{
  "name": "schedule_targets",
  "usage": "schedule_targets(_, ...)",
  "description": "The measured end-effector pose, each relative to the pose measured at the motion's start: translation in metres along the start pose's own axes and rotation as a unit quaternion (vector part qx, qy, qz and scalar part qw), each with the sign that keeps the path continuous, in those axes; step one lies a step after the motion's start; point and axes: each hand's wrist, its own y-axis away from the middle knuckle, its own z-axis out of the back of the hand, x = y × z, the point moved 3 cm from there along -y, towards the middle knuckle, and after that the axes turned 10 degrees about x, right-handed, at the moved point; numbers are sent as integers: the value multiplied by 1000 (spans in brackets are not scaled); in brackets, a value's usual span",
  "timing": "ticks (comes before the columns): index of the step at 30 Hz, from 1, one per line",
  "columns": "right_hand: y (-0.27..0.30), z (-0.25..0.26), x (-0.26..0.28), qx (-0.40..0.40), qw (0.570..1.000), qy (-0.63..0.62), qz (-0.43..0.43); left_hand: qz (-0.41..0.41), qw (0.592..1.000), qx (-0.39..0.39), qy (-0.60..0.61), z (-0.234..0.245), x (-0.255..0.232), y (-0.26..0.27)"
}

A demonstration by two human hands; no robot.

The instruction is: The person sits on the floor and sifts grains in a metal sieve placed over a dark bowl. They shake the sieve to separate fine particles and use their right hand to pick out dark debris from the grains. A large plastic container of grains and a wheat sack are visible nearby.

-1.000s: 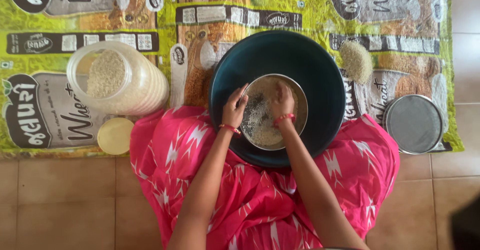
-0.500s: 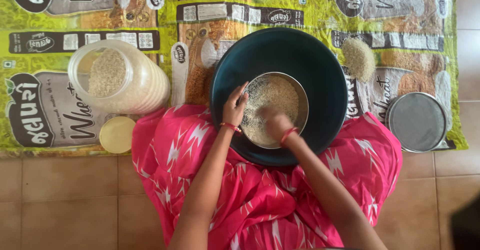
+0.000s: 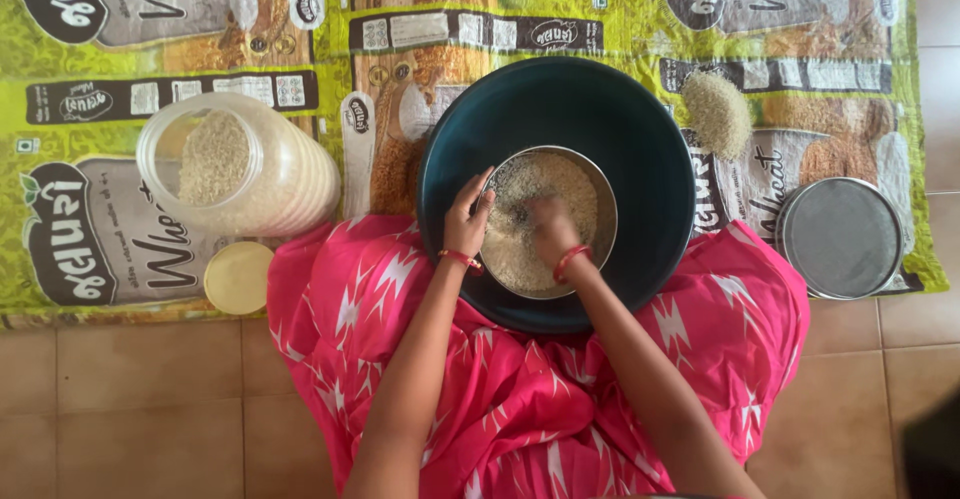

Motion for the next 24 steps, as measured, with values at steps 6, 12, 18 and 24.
schedule_targets(6, -33, 44, -24, -166, 972, -35, -160, 0, 1000, 3, -18, -3, -2, -2)
schedule_targets(12, -34, 2, 40, -106, 992, 63, -2, 7, 1000, 2, -4, 1, -5, 2)
schedule_targets(18, 32, -37, 18, 147, 961, 177, 150, -7, 1000, 3, -5, 0, -9, -1)
schedule_targets(24, 43, 38, -42, -17, 965, 229, 129, -10, 1000, 1, 0, -3, -8, -1)
